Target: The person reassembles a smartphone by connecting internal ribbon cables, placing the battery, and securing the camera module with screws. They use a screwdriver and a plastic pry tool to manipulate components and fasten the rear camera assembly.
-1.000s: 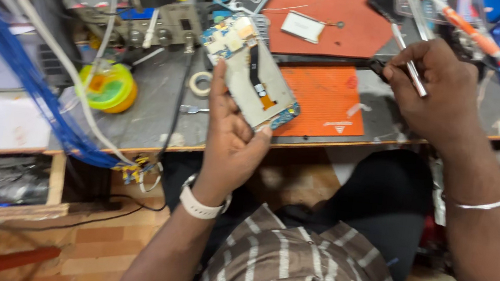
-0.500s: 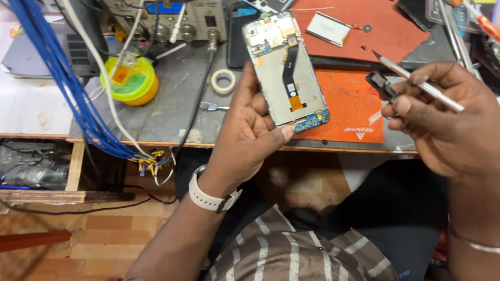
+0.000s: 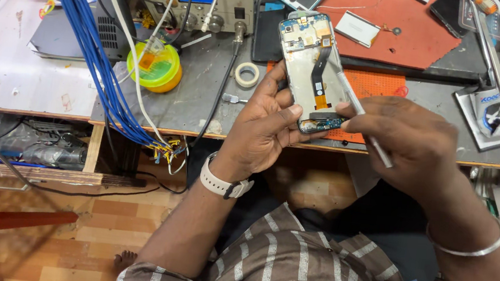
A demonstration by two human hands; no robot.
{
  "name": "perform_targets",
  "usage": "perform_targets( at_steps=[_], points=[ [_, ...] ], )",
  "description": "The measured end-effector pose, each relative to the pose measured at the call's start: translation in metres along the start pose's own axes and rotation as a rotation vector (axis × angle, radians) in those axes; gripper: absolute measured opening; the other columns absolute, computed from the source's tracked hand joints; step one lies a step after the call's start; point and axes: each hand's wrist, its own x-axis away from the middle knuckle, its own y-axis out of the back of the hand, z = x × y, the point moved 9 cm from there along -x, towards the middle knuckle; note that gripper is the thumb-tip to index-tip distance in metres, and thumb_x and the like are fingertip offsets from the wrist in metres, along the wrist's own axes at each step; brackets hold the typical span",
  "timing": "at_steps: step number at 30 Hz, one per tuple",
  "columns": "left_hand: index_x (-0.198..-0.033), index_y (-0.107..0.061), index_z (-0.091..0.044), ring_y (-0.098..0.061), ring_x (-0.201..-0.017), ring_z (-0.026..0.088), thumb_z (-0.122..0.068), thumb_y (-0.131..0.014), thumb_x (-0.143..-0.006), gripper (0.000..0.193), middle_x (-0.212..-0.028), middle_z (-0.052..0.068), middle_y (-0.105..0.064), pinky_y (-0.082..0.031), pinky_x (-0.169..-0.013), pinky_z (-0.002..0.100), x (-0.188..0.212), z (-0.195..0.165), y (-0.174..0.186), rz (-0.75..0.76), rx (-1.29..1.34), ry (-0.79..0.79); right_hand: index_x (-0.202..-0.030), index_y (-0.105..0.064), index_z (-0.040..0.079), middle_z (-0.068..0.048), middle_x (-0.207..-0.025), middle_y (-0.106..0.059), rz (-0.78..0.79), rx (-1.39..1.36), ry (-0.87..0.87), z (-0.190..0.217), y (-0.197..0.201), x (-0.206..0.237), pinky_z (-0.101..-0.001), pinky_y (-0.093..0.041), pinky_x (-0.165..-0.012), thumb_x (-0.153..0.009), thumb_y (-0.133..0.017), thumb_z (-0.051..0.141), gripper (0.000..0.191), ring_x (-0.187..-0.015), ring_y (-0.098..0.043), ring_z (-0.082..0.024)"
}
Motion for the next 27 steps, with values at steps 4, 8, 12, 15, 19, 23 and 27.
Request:
perform_targets(
  at_steps=[4, 8, 12, 15, 19, 23, 27],
  points=[
    [-0.168, -0.007, -0.014, -0.058, -0.131, 0.035, 0.002, -0.048, -0.104, 0.078, -0.148, 0.020, -0.050, -0.055, -0.107, 0.059, 0.000, 0.000, 0.002, 0.010, 0.027, 0.019, -0.098, -0.074, 0.007, -0.009, -0.107, -0.077, 0.007, 0.047, 0.122, 0.018, -0.006, -0.005, -0.0359, -0.060, -0.083, -0.083, -0.077, -0.005, 0.019, -0.103, -0.075, -0.027],
    [-0.170, -0.006, -0.013, -0.057, -0.135, 0.036, 0.003, -0.048, -0.105, 0.079, -0.150, 0.022, -0.049, -0.053, -0.109, 0.059, 0.000, 0.000, 0.004, 0.012, 0.030, 0.014, -0.099, -0.073, 0.007, -0.009, -0.107, -0.077, -0.020, 0.002, 0.160, 0.023, -0.004, -0.005, -0.0360, -0.061, -0.084, -0.085, -0.078, -0.003, 0.018, -0.102, -0.074, -0.026],
    [-0.169, -0.001, -0.015, -0.057, -0.134, 0.035, 0.002, -0.048, -0.103, 0.083, -0.150, 0.021, -0.047, -0.055, -0.105, 0.060, 0.000, 0.002, 0.006, 0.000, 0.036, 0.031, -0.098, -0.073, 0.008, -0.009, -0.106, -0.077, 0.003, 0.007, 0.218, 0.022, -0.010, -0.003, -0.0385, -0.060, -0.084, -0.088, -0.078, 0.000, 0.013, -0.101, -0.075, -0.025],
    [-0.169, 0.000, -0.014, -0.057, -0.133, 0.036, 0.004, -0.048, -0.103, 0.084, -0.150, 0.023, -0.047, -0.055, -0.105, 0.059, 0.000, 0.001, 0.005, 0.004, 0.023, 0.024, -0.096, -0.073, 0.009, -0.008, -0.104, -0.078, 0.031, 0.017, 0.240, 0.018, -0.013, 0.000, -0.0382, -0.058, -0.080, -0.089, -0.076, 0.001, 0.011, -0.101, -0.075, -0.024],
    [-0.169, 0.000, -0.013, -0.057, -0.132, 0.033, 0.007, -0.049, -0.100, 0.087, -0.149, 0.024, -0.047, -0.056, -0.104, 0.055, 0.000, -0.001, 0.003, -0.016, -0.041, 0.014, -0.096, -0.074, 0.010, -0.007, -0.102, -0.078, 0.056, -0.001, 0.243, 0.015, -0.014, 0.003, -0.0382, -0.057, -0.079, -0.089, -0.076, 0.003, 0.010, -0.101, -0.075, -0.024],
    [-0.169, 0.000, -0.010, -0.060, -0.131, 0.033, 0.009, -0.052, -0.096, 0.091, -0.147, 0.025, -0.049, -0.059, -0.103, 0.050, 0.003, -0.004, -0.001, 0.004, -0.102, -0.004, -0.096, -0.074, 0.009, -0.008, -0.101, -0.078, 0.062, 0.030, 0.241, 0.014, -0.013, 0.002, -0.0390, -0.057, -0.078, -0.088, -0.078, 0.005, 0.009, -0.099, -0.075, -0.025],
    [-0.168, -0.002, -0.009, -0.061, -0.128, 0.032, 0.009, -0.055, -0.093, 0.094, -0.145, 0.024, -0.051, -0.060, -0.100, 0.047, 0.004, -0.005, -0.001, -0.016, -0.119, 0.000, -0.098, -0.074, 0.010, -0.010, -0.105, -0.077, 0.127, 0.031, 0.180, 0.014, -0.017, -0.002, -0.0406, -0.060, -0.085, -0.083, -0.076, 0.000, 0.018, -0.105, -0.074, -0.027]
  ],
)
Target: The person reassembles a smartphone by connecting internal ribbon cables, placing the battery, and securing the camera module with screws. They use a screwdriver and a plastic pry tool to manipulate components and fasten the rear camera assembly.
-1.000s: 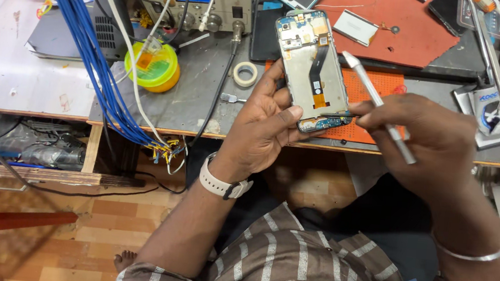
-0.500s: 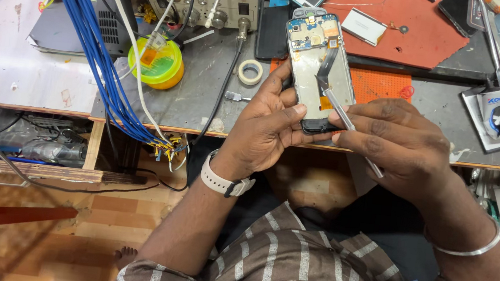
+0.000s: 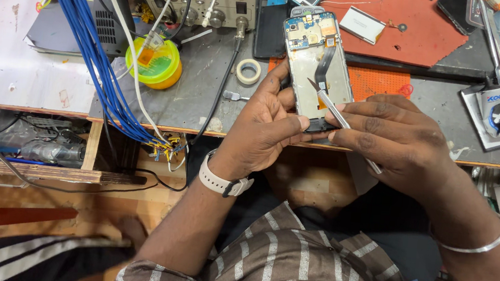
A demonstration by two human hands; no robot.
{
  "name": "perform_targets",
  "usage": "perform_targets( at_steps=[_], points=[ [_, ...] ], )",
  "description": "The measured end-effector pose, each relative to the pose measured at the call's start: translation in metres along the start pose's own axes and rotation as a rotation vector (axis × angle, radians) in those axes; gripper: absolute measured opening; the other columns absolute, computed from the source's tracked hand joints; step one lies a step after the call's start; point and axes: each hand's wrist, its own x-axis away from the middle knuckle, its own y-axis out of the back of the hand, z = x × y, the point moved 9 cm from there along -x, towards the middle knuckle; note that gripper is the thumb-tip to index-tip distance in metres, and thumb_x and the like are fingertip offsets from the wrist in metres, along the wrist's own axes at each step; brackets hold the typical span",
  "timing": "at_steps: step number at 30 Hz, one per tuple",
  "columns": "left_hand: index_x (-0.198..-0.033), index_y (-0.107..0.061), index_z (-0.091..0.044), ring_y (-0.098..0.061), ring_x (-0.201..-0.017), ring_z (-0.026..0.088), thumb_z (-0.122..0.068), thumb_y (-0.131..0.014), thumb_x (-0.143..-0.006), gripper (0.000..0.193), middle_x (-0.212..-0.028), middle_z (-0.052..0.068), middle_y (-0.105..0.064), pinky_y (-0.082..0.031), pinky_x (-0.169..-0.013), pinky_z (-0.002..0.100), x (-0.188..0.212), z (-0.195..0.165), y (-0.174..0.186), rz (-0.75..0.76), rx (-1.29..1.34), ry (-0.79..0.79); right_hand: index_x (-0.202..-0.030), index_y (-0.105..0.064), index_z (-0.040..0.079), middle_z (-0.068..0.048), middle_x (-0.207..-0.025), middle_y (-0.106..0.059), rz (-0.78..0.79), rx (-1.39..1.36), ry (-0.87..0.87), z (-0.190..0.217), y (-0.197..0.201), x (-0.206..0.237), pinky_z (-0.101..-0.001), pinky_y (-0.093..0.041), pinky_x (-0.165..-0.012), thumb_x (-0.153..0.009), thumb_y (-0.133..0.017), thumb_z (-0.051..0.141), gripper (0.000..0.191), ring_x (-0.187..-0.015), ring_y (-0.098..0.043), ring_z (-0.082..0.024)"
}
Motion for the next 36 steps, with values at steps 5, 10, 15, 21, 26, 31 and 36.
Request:
perform_targets(
  at_steps=[5, 10, 15, 21, 26, 31, 36],
  points=[
    [-0.170, -0.008, -0.006, -0.061, -0.127, 0.029, 0.009, -0.057, -0.095, 0.091, -0.144, 0.023, -0.054, -0.059, -0.101, 0.043, 0.000, 0.000, 0.001, -0.026, 0.010, -0.015, -0.103, -0.075, 0.009, -0.008, -0.112, -0.077, 0.048, -0.039, -0.172, -0.007, 0.001, 0.001, -0.0405, -0.060, -0.089, -0.079, -0.073, -0.006, 0.028, -0.113, -0.071, -0.029],
    [-0.166, -0.009, -0.007, -0.064, -0.124, 0.029, 0.008, -0.056, -0.093, 0.089, -0.139, 0.021, -0.055, -0.062, -0.100, 0.042, 0.001, 0.004, 0.002, -0.036, 0.015, -0.004, -0.104, -0.072, 0.008, -0.007, -0.114, -0.076, -0.047, -0.004, -0.260, -0.013, 0.012, 0.006, -0.0367, -0.060, -0.091, -0.086, -0.080, 0.002, 0.020, -0.109, -0.073, -0.025],
    [-0.168, -0.007, -0.008, -0.063, -0.124, 0.031, 0.009, -0.056, -0.093, 0.091, -0.141, 0.023, -0.055, -0.056, -0.089, 0.037, 0.002, 0.003, 0.001, -0.032, -0.049, -0.048, -0.105, -0.071, 0.005, -0.010, -0.110, -0.078, -0.069, -0.184, -0.435, -0.025, 0.011, 0.019, -0.0291, -0.059, -0.084, -0.089, -0.082, 0.007, 0.019, -0.098, -0.075, -0.017],
    [-0.168, -0.004, -0.010, -0.061, -0.131, 0.032, 0.010, -0.056, -0.093, 0.093, -0.146, 0.022, -0.050, -0.059, -0.103, 0.043, 0.003, 0.005, 0.000, -0.041, -0.024, -0.045, -0.108, -0.069, 0.000, -0.013, -0.106, -0.076, -0.170, -0.370, -0.497, -0.027, 0.013, 0.026, -0.0272, -0.063, -0.090, -0.094, -0.079, -0.001, 0.017, -0.101, -0.076, -0.017],
    [-0.169, -0.004, -0.014, -0.059, -0.132, 0.034, 0.007, -0.054, -0.096, 0.091, -0.147, 0.021, -0.050, -0.057, -0.105, 0.051, 0.004, 0.008, 0.000, -0.020, 0.011, 0.006, -0.108, -0.070, 0.000, -0.012, -0.110, -0.076, -0.225, -0.436, -0.559, -0.031, 0.010, 0.030, -0.0247, -0.064, -0.086, -0.097, -0.078, -0.003, 0.015, -0.099, -0.075, -0.015],
    [-0.169, -0.003, -0.017, -0.058, -0.133, 0.035, 0.005, -0.050, -0.100, 0.086, -0.149, 0.020, -0.048, -0.056, -0.105, 0.054, 0.003, 0.009, 0.001, 0.000, 0.097, 0.026, -0.108, -0.070, 0.000, -0.013, -0.109, -0.076, -0.235, -0.406, -0.596, -0.033, 0.006, 0.034, -0.0255, -0.062, -0.089, -0.096, -0.079, -0.002, 0.016, -0.102, -0.074, -0.014],
    [-0.169, -0.002, -0.017, -0.057, -0.134, 0.036, 0.004, -0.050, -0.101, 0.085, -0.151, 0.021, -0.047, -0.056, -0.106, 0.055, 0.004, 0.009, -0.001, 0.010, 0.113, 0.019, -0.107, -0.069, 0.000, -0.012, -0.109, -0.076, -0.230, -0.454, -0.638, -0.036, 0.003, 0.037, -0.0257, -0.062, -0.090, -0.095, -0.078, -0.002, 0.016, -0.102, -0.074, -0.014]
  ],
)
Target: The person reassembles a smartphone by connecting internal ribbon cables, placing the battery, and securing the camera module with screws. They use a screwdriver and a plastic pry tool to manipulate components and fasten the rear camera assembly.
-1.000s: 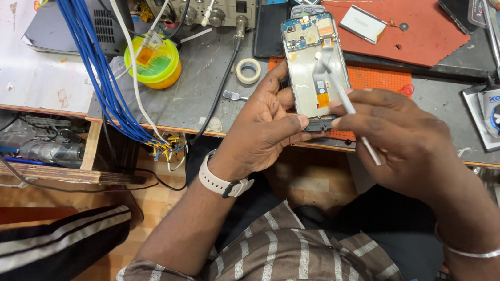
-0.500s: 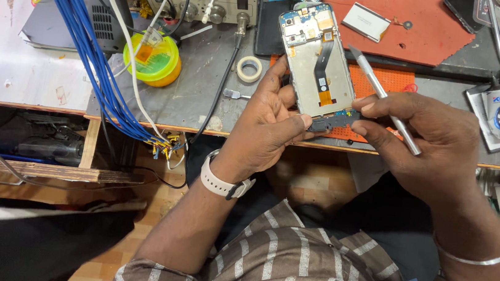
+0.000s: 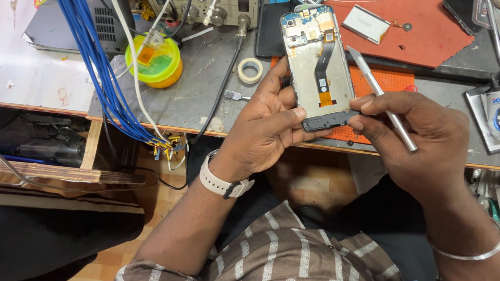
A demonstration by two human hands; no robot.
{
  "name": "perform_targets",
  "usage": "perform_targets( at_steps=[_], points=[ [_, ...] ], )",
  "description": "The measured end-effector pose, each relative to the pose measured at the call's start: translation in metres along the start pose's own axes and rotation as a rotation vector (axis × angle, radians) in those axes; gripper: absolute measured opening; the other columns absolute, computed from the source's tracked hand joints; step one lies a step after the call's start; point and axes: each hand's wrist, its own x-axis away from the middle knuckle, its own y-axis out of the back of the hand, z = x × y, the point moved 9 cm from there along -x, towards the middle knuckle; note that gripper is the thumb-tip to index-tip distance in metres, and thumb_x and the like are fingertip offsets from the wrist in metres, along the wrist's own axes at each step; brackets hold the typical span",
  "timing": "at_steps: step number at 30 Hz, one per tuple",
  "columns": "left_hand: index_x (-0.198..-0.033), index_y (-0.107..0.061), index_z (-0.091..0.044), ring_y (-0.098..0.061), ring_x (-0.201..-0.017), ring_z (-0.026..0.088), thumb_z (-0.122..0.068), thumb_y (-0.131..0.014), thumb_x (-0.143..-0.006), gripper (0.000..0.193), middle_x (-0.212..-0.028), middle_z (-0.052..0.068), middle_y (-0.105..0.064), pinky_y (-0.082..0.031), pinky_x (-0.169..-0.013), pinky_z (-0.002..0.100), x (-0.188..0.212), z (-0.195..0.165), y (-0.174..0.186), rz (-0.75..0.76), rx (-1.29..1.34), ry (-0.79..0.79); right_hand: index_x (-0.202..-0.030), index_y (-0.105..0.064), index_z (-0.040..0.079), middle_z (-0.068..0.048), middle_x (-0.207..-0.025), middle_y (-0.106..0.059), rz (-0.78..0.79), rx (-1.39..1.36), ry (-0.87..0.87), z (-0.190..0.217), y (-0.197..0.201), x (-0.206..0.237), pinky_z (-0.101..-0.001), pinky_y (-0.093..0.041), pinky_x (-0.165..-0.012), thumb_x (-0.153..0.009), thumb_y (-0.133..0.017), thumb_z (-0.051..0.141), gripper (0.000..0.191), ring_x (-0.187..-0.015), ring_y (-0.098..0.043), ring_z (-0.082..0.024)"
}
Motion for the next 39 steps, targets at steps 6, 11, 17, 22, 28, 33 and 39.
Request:
perform_targets(
  at_steps=[6, 11, 17, 22, 28, 33, 39],
  points=[
    [-0.169, -0.002, -0.017, -0.057, -0.134, 0.036, 0.004, -0.049, -0.101, 0.085, -0.152, 0.021, -0.046, -0.056, -0.105, 0.053, 0.001, 0.001, -0.001, 0.001, -0.006, -0.003, -0.106, -0.068, 0.001, -0.012, -0.110, -0.076, 0.025, -0.035, 0.032, 0.003, -0.001, 0.000, -0.0267, -0.063, -0.094, -0.096, -0.077, -0.002, 0.014, -0.102, -0.075, -0.014],
    [-0.168, -0.001, -0.017, -0.057, -0.133, 0.035, 0.005, -0.049, -0.099, 0.087, -0.149, 0.021, -0.047, -0.058, -0.104, 0.051, 0.002, 0.002, 0.000, -0.013, -0.008, -0.003, -0.105, -0.069, 0.002, -0.012, -0.106, -0.077, 0.029, 0.054, 0.037, 0.008, -0.002, -0.002, -0.0263, -0.063, -0.091, -0.095, -0.078, -0.001, 0.013, -0.103, -0.075, -0.015],
    [-0.169, -0.003, -0.012, -0.057, -0.138, 0.032, 0.011, -0.057, -0.093, 0.096, -0.151, 0.022, -0.047, -0.055, -0.111, 0.050, 0.005, -0.003, -0.007, -0.010, -0.123, -0.088, -0.102, -0.072, 0.002, -0.010, -0.106, -0.078, 0.090, 0.249, 0.092, 0.027, -0.006, -0.008, -0.0265, -0.060, -0.085, -0.092, -0.080, 0.000, 0.013, -0.097, -0.076, -0.015],
    [-0.168, 0.002, -0.013, -0.059, -0.132, 0.032, 0.011, -0.056, -0.090, 0.100, -0.146, 0.023, -0.048, -0.058, -0.105, 0.048, 0.007, -0.005, -0.008, -0.050, -0.157, -0.114, -0.098, -0.070, -0.002, -0.015, -0.101, -0.076, -0.040, 0.524, 0.285, 0.050, -0.001, 0.001, -0.0335, -0.057, -0.079, -0.085, -0.086, 0.003, 0.022, -0.091, -0.072, -0.024],
    [-0.171, 0.002, -0.013, -0.061, -0.125, 0.030, 0.013, -0.053, -0.092, 0.100, -0.145, 0.026, -0.052, -0.054, -0.093, 0.033, 0.011, -0.007, -0.011, -0.093, -0.343, -0.185, -0.112, -0.062, 0.000, -0.013, -0.105, -0.074, -0.145, -0.294, -0.345, -0.036, 0.003, 0.012, -0.0234, -0.060, -0.076, -0.095, -0.077, 0.000, 0.022, -0.084, -0.071, -0.012],
    [-0.170, 0.004, -0.014, -0.059, -0.137, 0.026, 0.015, -0.048, -0.093, 0.097, -0.155, 0.022, -0.046, -0.055, -0.100, 0.030, 0.013, -0.007, -0.018, -0.066, -0.385, -0.243, -0.108, -0.058, 0.001, -0.012, -0.099, -0.073, -0.154, -0.561, -0.391, -0.062, -0.005, 0.011, -0.0252, -0.062, -0.073, -0.092, -0.074, -0.006, 0.024, -0.079, -0.071, -0.012],
    [-0.170, 0.005, -0.017, -0.054, -0.145, 0.024, 0.017, -0.046, -0.094, 0.098, -0.162, 0.021, -0.041, -0.052, -0.107, 0.029, 0.014, -0.005, -0.021, -0.080, -0.457, -0.308, -0.113, -0.056, 0.001, -0.011, -0.101, -0.070, -0.131, -0.462, -0.328, -0.061, -0.010, 0.010, -0.0217, -0.058, -0.069, -0.094, -0.073, -0.008, 0.027, -0.079, -0.067, -0.009]
  ],
)
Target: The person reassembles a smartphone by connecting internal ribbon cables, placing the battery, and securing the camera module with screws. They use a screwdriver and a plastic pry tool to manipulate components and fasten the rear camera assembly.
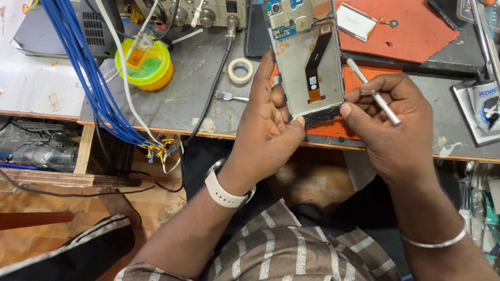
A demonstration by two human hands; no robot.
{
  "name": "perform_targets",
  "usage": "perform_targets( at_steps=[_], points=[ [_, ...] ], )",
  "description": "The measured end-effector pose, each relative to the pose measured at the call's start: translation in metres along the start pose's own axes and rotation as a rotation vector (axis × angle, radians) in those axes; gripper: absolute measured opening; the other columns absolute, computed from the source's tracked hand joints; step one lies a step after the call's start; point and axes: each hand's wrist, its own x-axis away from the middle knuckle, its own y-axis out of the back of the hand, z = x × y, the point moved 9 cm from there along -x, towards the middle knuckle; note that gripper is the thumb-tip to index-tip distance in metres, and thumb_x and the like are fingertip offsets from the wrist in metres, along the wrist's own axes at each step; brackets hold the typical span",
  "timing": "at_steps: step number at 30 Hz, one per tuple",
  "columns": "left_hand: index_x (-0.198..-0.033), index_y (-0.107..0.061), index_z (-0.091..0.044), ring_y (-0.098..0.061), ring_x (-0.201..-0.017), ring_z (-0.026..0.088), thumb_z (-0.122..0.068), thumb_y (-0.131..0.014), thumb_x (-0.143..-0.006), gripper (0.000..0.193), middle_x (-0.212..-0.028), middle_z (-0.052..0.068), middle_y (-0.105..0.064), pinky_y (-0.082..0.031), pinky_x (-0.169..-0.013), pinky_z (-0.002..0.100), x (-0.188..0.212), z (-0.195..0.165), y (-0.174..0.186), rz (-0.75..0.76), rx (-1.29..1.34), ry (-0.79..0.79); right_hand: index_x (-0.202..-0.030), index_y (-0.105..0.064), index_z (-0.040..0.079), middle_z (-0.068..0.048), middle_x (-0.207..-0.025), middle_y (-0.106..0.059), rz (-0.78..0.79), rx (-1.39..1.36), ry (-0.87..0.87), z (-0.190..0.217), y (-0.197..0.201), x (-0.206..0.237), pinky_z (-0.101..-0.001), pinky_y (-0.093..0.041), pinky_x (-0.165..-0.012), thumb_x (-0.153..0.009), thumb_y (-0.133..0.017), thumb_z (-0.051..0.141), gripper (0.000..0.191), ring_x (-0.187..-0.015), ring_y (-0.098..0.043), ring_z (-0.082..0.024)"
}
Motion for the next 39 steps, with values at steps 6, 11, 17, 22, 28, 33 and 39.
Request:
perform_targets(
  at_steps=[6, 11, 17, 22, 28, 33, 39],
  points=[
    [-0.170, 0.005, -0.018, -0.059, -0.136, 0.021, 0.015, -0.048, -0.095, 0.098, -0.153, 0.021, -0.048, -0.054, -0.097, 0.026, 0.003, 0.001, 0.000, -0.033, -0.040, -0.008, -0.116, -0.054, 0.001, -0.011, -0.105, -0.069, 0.048, -0.064, 0.044, -0.003, -0.002, 0.000, -0.0210, -0.057, -0.072, -0.095, -0.072, -0.007, 0.029, -0.083, -0.066, -0.009],
    [-0.172, 0.002, -0.016, -0.061, -0.128, 0.020, 0.015, -0.048, -0.094, 0.098, -0.149, 0.022, -0.052, -0.053, -0.091, 0.025, 0.003, 0.001, -0.001, -0.062, -0.101, -0.018, -0.117, -0.053, 0.002, -0.011, -0.102, -0.069, 0.113, -0.138, -0.001, -0.007, -0.002, -0.004, -0.0227, -0.060, -0.076, -0.093, -0.072, -0.007, 0.032, -0.085, -0.068, -0.010],
    [-0.169, 0.001, -0.015, -0.061, -0.135, 0.024, 0.017, -0.058, -0.093, 0.100, -0.150, 0.019, -0.050, -0.057, -0.108, 0.034, 0.002, -0.002, -0.004, -0.088, -0.118, -0.056, -0.118, -0.054, 0.002, -0.010, -0.107, -0.069, 0.104, 0.047, 0.032, -0.009, -0.005, 0.002, -0.0219, -0.058, -0.076, -0.097, -0.071, -0.005, 0.028, -0.090, -0.067, -0.009],
    [-0.169, -0.002, -0.013, -0.062, -0.136, 0.026, 0.018, -0.057, -0.094, 0.098, -0.149, 0.020, -0.052, -0.057, -0.112, 0.037, 0.001, -0.004, -0.006, -0.102, -0.103, -0.079, -0.119, -0.054, 0.002, -0.010, -0.109, -0.070, 0.200, -0.085, 0.030, -0.009, -0.005, -0.002, -0.0231, -0.060, -0.084, -0.093, -0.070, -0.008, 0.032, -0.095, -0.069, -0.010],
    [-0.169, -0.002, -0.015, -0.062, -0.135, 0.027, 0.019, -0.057, -0.094, 0.099, -0.147, 0.021, -0.051, -0.056, -0.111, 0.038, 0.000, -0.003, -0.007, -0.095, -0.106, -0.075, -0.115, -0.055, 0.002, -0.011, -0.106, -0.070, 0.166, -0.165, -0.045, -0.019, 0.001, -0.012, -0.0245, -0.059, -0.083, -0.090, -0.071, -0.014, 0.033, -0.093, -0.068, -0.011],
    [-0.168, 0.000, -0.016, -0.062, -0.135, 0.027, 0.019, -0.057, -0.094, 0.099, -0.146, 0.022, -0.053, -0.057, -0.111, 0.038, -0.002, -0.001, -0.008, -0.098, -0.143, -0.075, -0.111, -0.055, 0.002, -0.012, -0.104, -0.071, 0.127, -0.152, -0.073, -0.022, 0.001, -0.013, -0.0270, -0.062, -0.082, -0.089, -0.070, -0.013, 0.031, -0.091, -0.070, -0.013],
    [-0.167, -0.001, -0.014, -0.061, -0.135, 0.028, 0.019, -0.056, -0.092, 0.099, -0.147, 0.021, -0.050, -0.057, -0.112, 0.039, -0.003, 0.002, -0.009, -0.126, -0.108, -0.087, -0.113, -0.055, 0.005, -0.009, -0.104, -0.071, 0.154, -0.139, -0.037, -0.012, -0.002, -0.013, -0.0250, -0.062, -0.082, -0.088, -0.073, -0.006, 0.032, -0.091, -0.070, -0.011]
  ],
)
